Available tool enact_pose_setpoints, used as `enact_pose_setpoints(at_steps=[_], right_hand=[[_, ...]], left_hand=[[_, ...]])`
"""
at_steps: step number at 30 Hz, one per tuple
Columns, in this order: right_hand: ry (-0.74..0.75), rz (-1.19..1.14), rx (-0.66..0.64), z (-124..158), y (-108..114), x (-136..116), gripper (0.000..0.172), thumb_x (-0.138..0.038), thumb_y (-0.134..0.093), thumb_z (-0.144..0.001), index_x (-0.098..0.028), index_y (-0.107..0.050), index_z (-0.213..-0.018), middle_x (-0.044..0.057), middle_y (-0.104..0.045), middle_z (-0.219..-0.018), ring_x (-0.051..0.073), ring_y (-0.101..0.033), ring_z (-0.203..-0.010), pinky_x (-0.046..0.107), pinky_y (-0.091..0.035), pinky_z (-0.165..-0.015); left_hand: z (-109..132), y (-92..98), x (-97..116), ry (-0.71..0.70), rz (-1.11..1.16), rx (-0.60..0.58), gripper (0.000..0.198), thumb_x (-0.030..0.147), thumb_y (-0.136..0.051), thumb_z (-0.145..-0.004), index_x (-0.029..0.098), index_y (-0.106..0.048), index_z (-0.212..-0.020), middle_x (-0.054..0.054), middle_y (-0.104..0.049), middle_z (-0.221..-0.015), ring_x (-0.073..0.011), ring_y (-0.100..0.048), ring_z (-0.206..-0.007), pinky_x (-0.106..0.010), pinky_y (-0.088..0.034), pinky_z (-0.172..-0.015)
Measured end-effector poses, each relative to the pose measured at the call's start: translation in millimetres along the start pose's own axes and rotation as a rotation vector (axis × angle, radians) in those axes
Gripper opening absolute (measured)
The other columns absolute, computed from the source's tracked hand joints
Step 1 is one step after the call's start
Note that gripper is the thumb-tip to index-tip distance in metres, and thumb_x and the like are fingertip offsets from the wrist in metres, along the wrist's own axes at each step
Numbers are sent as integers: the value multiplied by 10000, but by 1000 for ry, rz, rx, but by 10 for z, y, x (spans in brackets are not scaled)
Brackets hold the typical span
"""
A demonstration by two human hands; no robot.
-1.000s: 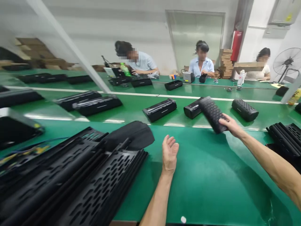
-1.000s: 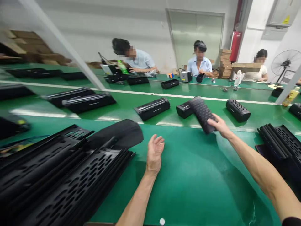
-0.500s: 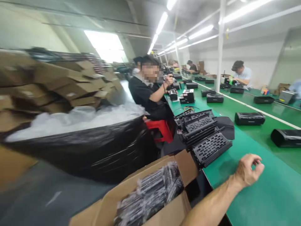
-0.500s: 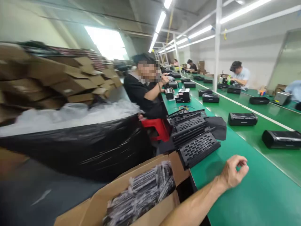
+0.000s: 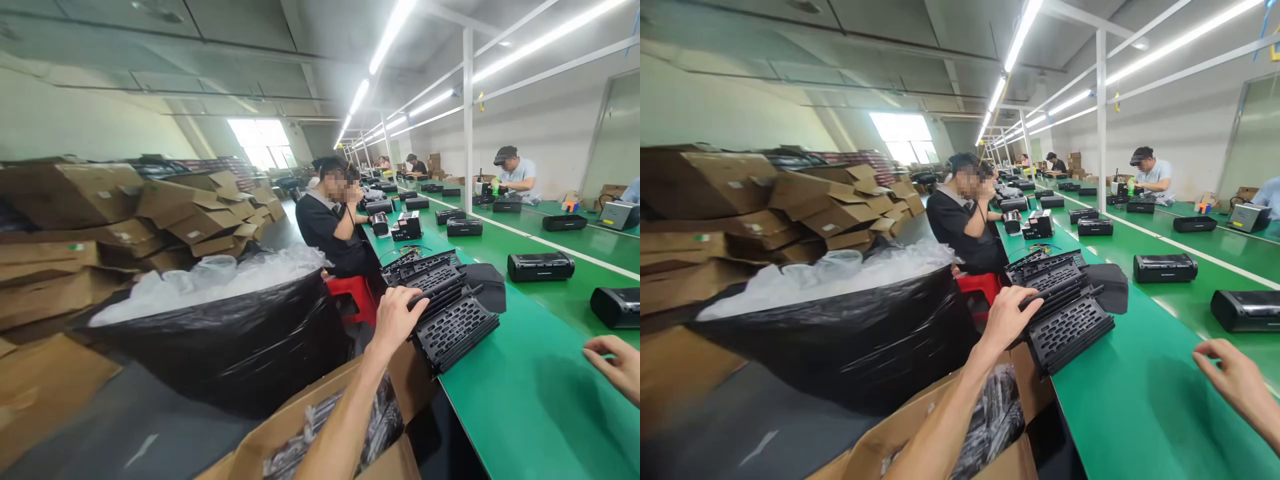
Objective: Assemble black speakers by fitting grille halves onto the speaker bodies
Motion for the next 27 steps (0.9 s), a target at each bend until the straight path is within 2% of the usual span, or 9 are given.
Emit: enact_pose_setpoints(at_steps=[3,6,9,12,16,18,21,24,27], right_hand=[[113,-16,-132,-265,-448,-272,410,-630,-543,-846,-276,-741,-784,78,-795,-861,291,-745,-795,402,-590,-755],[164,28,-251,-558,-694,-529,317,-496,-528,-849,-257,-725,-785,63,-776,-795,272,-718,-756,379,-562,-737],[160,141,-329,-879,-904,-720,249,-390,-556,-885,-231,-724,-793,58,-768,-790,254,-713,-770,349,-539,-725],[137,190,-348,-1128,-1154,-842,226,-356,-601,-988,-192,-746,-930,71,-776,-934,224,-722,-848,346,-562,-799],[82,191,-336,-1241,-1454,-856,326,-399,-669,-1038,-186,-678,-1284,95,-692,-1291,235,-706,-1071,429,-610,-927],[60,196,-328,-1235,-1551,-818,351,-387,-675,-1039,-202,-657,-1337,100,-657,-1366,254,-687,-1146,452,-607,-964],[52,209,-332,-1237,-1633,-750,331,-383,-663,-1046,-208,-660,-1327,102,-662,-1358,238,-692,-1124,442,-610,-955],[69,224,-322,-1297,-1644,-694,298,-409,-655,-1042,-185,-700,-1232,92,-718,-1172,207,-706,-966,385,-601,-863],[92,226,-254,-1366,-1579,-639,238,-388,-641,-1015,-190,-773,-1017,93,-719,-991,208,-686,-859,324,-523,-774]], left_hand=[[-92,-35,-123,34,13,-108,192,341,-637,-971,262,-803,-916,-35,-796,-961,-243,-671,-961,-365,-514,-885],[-309,-6,-301,110,-1,-102,286,342,-537,-1009,242,-785,-908,-45,-784,-963,-217,-679,-915,-327,-510,-843],[-605,-28,-505,134,-59,-112,203,407,-661,-924,237,-770,-946,-57,-765,-979,-240,-665,-937,-324,-491,-808],[-814,-140,-671,106,-92,-187,229,451,-799,-793,244,-745,-874,-32,-750,-907,-234,-658,-871,-303,-467,-746],[-896,-257,-814,14,-96,-260,185,420,-724,-864,240,-720,-823,2,-721,-800,-189,-635,-719,-287,-449,-683],[-898,-264,-865,-50,-103,-257,188,414,-700,-894,231,-731,-865,-14,-727,-837,-194,-647,-743,-293,-462,-695],[-888,-248,-914,-147,-118,-243,204,409,-665,-943,227,-760,-952,-41,-744,-929,-204,-676,-805,-301,-492,-739],[-876,-238,-927,-237,-128,-223,231,384,-596,-1010,242,-779,-1014,-50,-758,-1004,-201,-703,-877,-290,-514,-783],[-862,-245,-906,-307,-141,-179,275,363,-545,-1051,240,-789,-1020,-56,-760,-1006,-194,-713,-897,-279,-526,-788]])
Point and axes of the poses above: each hand's wrist, its own z-axis away from the middle knuckle, its own y-axis out of the back of the hand, x = y × z, the point moved 2 cm from there along -z, towards the middle knuckle
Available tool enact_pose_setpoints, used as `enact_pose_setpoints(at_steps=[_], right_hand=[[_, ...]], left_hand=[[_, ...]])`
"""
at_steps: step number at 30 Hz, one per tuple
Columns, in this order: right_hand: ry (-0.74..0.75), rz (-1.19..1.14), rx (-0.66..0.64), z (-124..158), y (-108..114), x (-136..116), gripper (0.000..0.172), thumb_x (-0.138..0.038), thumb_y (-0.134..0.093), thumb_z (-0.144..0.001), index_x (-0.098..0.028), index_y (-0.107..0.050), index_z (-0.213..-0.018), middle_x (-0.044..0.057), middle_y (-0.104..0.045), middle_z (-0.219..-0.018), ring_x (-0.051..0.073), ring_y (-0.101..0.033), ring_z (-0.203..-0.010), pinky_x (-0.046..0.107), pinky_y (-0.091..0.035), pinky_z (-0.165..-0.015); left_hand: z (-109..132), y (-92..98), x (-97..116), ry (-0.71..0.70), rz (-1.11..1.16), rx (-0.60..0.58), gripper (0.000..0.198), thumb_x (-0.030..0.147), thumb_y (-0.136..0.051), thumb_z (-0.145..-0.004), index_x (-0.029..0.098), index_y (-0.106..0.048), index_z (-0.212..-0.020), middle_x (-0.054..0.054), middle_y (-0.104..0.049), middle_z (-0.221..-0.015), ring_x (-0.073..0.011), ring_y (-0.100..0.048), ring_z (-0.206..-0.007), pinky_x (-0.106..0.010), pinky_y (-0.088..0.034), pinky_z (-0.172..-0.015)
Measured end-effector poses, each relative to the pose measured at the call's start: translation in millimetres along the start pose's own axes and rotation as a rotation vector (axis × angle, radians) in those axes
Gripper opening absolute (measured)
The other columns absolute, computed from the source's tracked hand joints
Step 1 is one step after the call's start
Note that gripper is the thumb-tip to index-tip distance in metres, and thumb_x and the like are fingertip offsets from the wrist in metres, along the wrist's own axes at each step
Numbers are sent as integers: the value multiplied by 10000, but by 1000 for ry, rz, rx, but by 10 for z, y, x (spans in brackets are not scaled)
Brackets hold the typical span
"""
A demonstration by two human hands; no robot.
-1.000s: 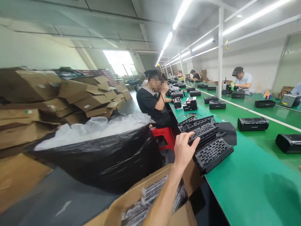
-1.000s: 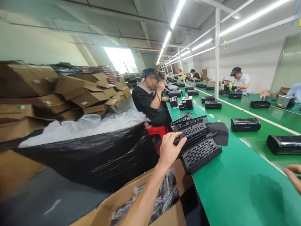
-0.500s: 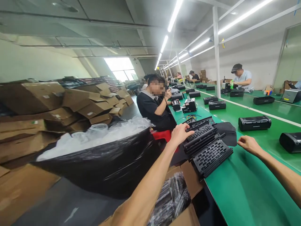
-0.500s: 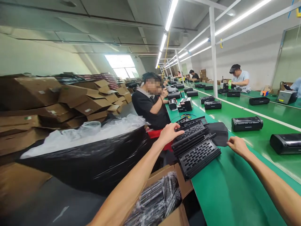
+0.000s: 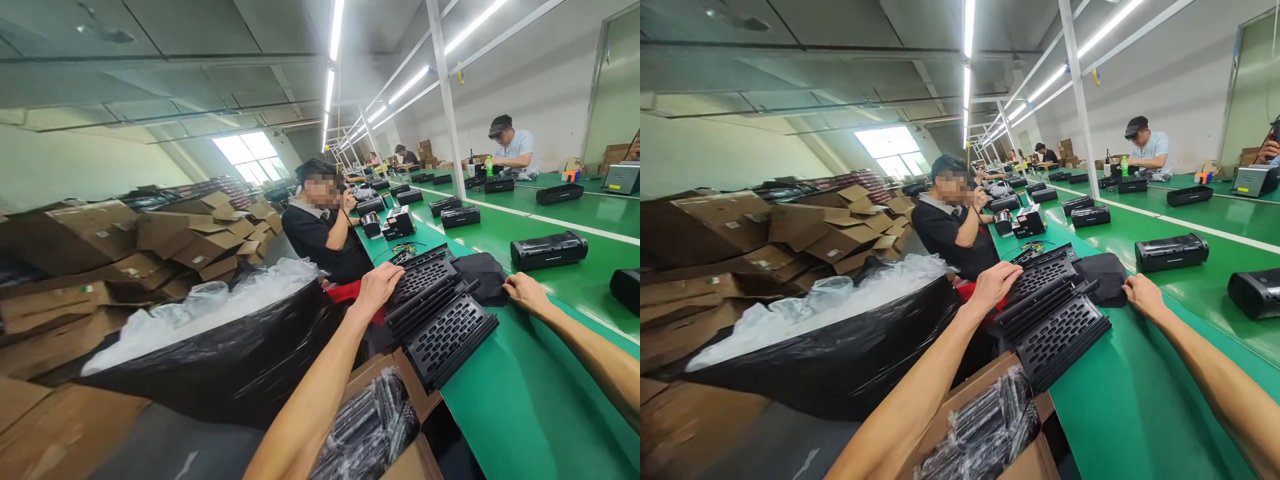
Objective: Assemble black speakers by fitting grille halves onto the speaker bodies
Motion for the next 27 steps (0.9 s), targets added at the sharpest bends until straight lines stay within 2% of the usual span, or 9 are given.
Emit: enact_pose_setpoints(at_steps=[6,11,14,16,17,20,23,25,27], right_hand=[[1,-37,195,111,333,235,270,-349,-545,-979,-209,-773,-943,104,-695,-1061,223,-671,-903,327,-499,-804],[50,-114,266,518,912,457,296,-402,-485,-951,-227,-644,-774,78,-663,-915,229,-631,-865,347,-502,-833],[-7,-108,123,899,1319,588,358,-462,-428,-985,-235,-556,-739,61,-637,-836,222,-606,-806,341,-475,-771],[-74,-127,40,1172,1578,661,416,-541,-412,-993,-239,-499,-721,31,-587,-740,203,-557,-717,328,-435,-688],[-102,-159,10,1306,1696,683,454,-592,-403,-992,-240,-473,-713,18,-562,-702,192,-530,-682,320,-416,-657],[-181,-295,-64,1669,1980,658,594,-763,-381,-957,-238,-447,-689,5,-546,-641,170,-507,-633,303,-410,-628],[-270,-352,-130,1981,2170,474,687,-867,-423,-896,-226,-482,-657,21,-592,-619,169,-545,-613,297,-426,-622],[-275,-371,-150,2166,2263,285,701,-881,-467,-884,-220,-508,-653,30,-624,-624,176,-575,-622,296,-444,-625],[-232,-453,-146,2331,2325,98,707,-883,-501,-880,-211,-551,-667,36,-656,-655,182,-610,-650,298,-480,-648]], left_hand=[[-48,50,60,-74,-32,155,334,392,-518,-1070,217,-786,-975,-64,-731,-945,-173,-693,-822,-276,-548,-770],[-231,525,145,-78,-7,354,348,414,-515,-1063,211,-759,-921,-80,-748,-909,-211,-689,-862,-330,-557,-830],[-277,913,518,-128,-5,561,264,399,-598,-1029,232,-755,-897,-45,-762,-850,-208,-691,-803,-332,-563,-791],[-184,1037,961,-182,59,624,179,373,-677,-987,247,-762,-892,-19,-772,-839,-203,-694,-774,-336,-572,-770],[-92,1025,1232,-229,129,579,126,343,-693,-978,266,-769,-914,-7,-784,-865,-202,-708,-798,-337,-581,-783],[347,694,2111,-342,493,318,120,265,-665,-999,312,-770,-966,8,-781,-845,-180,-714,-743,-292,-593,-712],[821,76,2872,-385,821,19,205,276,-575,-1054,283,-763,-971,-22,-752,-789,-165,-717,-698,-259,-588,-657],[1016,-320,3199,-383,915,-119,283,327,-515,-1084,251,-761,-967,-51,-742,-796,-168,-709,-697,-264,-582,-653],[1089,-594,3366,-382,935,-218,341,363,-477,-1094,229,-761,-962,-74,-744,-825,-177,-706,-724,-281,-578,-683]])
Point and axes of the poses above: each hand's wrist, its own z-axis away from the middle knuckle, its own y-axis out of the back of the hand, x = y × z, the point moved 2 cm from there along -z, towards the middle knuckle
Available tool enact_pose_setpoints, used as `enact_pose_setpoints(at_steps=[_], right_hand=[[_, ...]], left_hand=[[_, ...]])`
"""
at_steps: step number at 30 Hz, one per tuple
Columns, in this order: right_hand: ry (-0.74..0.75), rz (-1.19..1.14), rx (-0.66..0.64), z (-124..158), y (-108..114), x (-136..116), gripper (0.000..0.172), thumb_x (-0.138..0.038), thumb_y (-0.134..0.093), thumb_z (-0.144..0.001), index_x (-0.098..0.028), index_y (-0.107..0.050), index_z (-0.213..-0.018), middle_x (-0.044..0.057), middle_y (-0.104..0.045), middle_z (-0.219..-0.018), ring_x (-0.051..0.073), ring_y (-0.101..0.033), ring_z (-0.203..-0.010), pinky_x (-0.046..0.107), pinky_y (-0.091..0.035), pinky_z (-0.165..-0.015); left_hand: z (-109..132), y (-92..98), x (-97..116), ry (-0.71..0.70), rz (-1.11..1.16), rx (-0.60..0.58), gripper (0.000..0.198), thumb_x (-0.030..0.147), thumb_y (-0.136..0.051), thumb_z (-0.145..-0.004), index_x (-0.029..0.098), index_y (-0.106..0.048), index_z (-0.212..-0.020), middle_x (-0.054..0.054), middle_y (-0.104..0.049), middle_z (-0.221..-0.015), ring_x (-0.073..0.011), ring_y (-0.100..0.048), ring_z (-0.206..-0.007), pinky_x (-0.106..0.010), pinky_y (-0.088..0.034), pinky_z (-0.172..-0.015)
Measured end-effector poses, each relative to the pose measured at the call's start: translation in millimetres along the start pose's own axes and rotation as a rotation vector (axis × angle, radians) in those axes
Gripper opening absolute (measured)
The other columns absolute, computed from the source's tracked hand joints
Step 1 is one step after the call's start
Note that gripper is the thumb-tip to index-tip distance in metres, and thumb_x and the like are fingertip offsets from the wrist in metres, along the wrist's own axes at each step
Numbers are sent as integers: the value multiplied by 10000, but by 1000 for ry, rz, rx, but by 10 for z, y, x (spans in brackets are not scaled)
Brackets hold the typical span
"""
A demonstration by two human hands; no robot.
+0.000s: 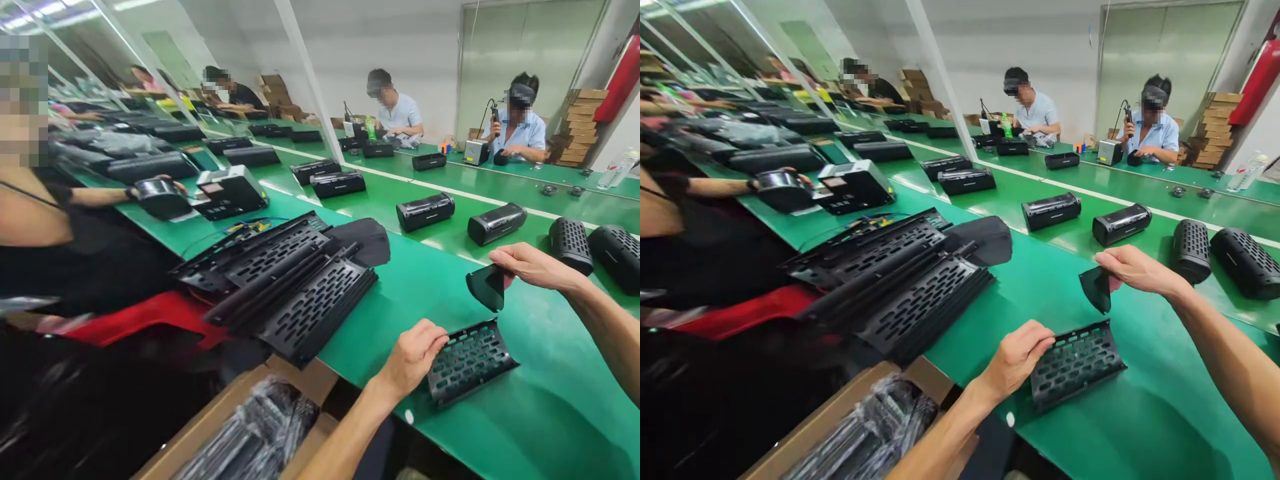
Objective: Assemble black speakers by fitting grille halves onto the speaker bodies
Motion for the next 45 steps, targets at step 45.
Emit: enact_pose_setpoints(at_steps=[45], right_hand=[[-157,54,143,676,-933,1087,225,-434,-579,-944,-220,-620,-886,-2,-628,-778,167,-550,-692,295,-410,-655]], left_hand=[[72,92,-102,661,191,-129,275,508,-592,-981,237,-636,-967,19,-645,-731,-162,-586,-654,-278,-437,-606]])
Point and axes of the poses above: each hand's wrist, its own z-axis away from the middle knuckle, its own y-axis out of the back of the hand, x = y × z, the point moved 2 cm from there along -z, towards the middle knuckle
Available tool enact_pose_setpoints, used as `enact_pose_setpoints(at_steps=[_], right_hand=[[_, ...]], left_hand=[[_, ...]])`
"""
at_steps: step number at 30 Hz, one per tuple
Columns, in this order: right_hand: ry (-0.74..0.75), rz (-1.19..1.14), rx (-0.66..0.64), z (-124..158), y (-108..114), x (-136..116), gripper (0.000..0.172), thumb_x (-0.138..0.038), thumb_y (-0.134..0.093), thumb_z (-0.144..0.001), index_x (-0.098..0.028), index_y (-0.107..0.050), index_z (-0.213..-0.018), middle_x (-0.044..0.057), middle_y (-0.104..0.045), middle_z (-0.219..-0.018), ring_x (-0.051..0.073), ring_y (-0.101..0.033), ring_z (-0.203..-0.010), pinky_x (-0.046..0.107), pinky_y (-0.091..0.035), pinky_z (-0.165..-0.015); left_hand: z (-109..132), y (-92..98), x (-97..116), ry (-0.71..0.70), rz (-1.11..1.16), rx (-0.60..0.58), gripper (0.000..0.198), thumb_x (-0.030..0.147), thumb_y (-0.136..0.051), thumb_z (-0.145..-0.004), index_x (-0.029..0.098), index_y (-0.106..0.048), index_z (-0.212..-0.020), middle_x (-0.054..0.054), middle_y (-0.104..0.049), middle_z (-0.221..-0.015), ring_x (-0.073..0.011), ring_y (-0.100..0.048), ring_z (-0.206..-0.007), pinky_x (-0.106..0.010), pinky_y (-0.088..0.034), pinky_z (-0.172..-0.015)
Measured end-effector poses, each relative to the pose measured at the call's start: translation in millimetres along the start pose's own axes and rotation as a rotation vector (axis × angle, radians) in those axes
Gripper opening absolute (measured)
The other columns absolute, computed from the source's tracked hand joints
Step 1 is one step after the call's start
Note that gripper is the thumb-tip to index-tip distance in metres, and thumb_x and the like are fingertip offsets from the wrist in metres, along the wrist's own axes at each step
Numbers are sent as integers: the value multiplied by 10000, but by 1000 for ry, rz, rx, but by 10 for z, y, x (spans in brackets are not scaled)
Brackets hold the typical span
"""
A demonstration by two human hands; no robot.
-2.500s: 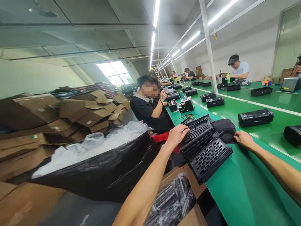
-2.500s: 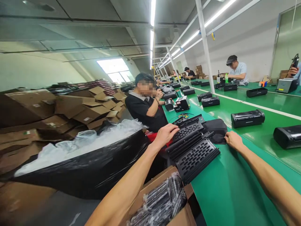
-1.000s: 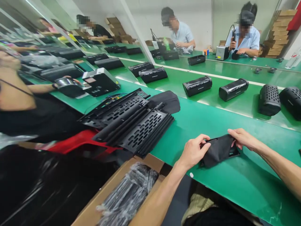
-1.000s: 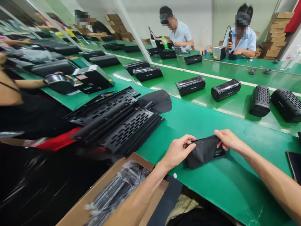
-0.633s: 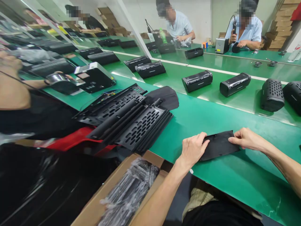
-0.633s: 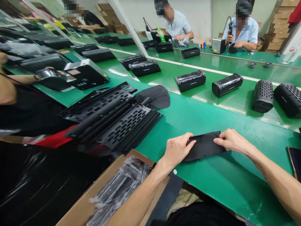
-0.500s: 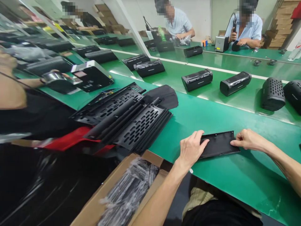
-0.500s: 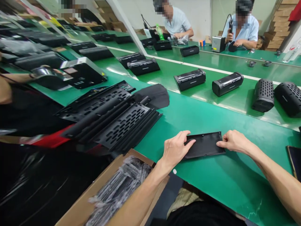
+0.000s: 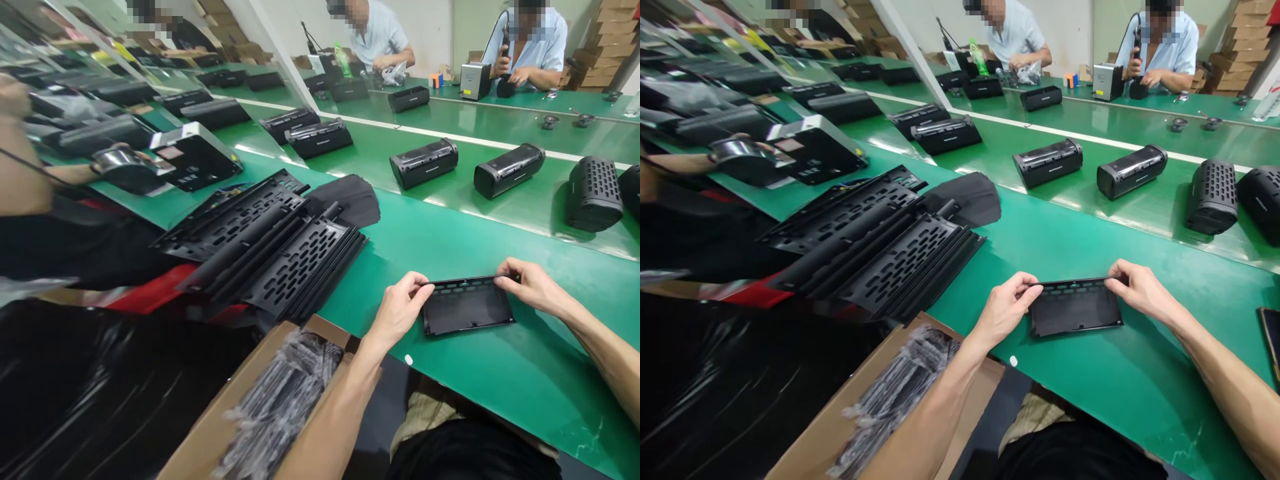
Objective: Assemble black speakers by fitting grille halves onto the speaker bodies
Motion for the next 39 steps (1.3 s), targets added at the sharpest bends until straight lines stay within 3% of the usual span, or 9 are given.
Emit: enact_pose_setpoints(at_steps=[3,8,15,20,24,31,39], right_hand=[[-52,-188,-18,35,-29,0,288,-505,-572,-950,-219,-572,-915,-29,-584,-720,148,-517,-640,278,-421,-608],[-112,-373,-16,9,-73,11,361,-539,-638,-903,-196,-607,-1010,-52,-516,-690,131,-507,-609,256,-453,-559],[-149,-439,-91,15,-59,10,368,-486,-722,-815,-189,-637,-1015,-23,-605,-729,141,-560,-643,254,-454,-556],[-148,-418,-79,0,-65,28,361,-512,-677,-845,-185,-653,-995,-45,-547,-680,124,-529,-575,263,-445,-541],[-138,-405,-56,0,-77,47,376,-528,-678,-846,-181,-662,-988,-53,-529,-664,115,-508,-551,262,-440,-529],[-141,-482,-69,23,-64,18,372,-505,-740,-825,-183,-669,-998,-28,-600,-702,128,-547,-619,260,-479,-564],[-151,-548,-86,-4,-54,52,378,-485,-775,-794,-180,-668,-991,-25,-636,-701,117,-544,-578,260,-475,-556]], left_hand=[[-9,-45,-14,100,294,-54,415,618,-667,-902,229,-580,-1016,49,-594,-688,-125,-543,-568,-237,-403,-518],[-34,-145,-22,185,556,-99,546,602,-822,-755,208,-572,-1041,14,-665,-776,-136,-628,-632,-231,-503,-552],[-28,-171,-111,198,573,-37,544,618,-808,-783,186,-618,-1053,60,-581,-634,-108,-537,-504,-207,-428,-477],[5,-152,-108,177,644,-87,576,581,-839,-774,175,-644,-1134,-6,-699,-794,-163,-665,-689,-255,-528,-641],[23,-155,-117,170,645,-75,539,574,-818,-809,164,-661,-1120,-31,-736,-843,-170,-680,-726,-252,-527,-673],[46,-146,-201,82,752,-149,550,481,-820,-867,165,-636,-1277,-105,-783,-1062,-214,-742,-920,-296,-582,-830],[38,-149,-277,45,751,-173,555,444,-802,-904,160,-615,-1343,-138,-777,-1149,-234,-743,-1015,-321,-590,-897]])
Point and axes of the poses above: each hand's wrist, its own z-axis away from the middle knuckle, its own y-axis out of the back of the hand, x = y × z, the point moved 2 cm from there along -z, towards the middle knuckle
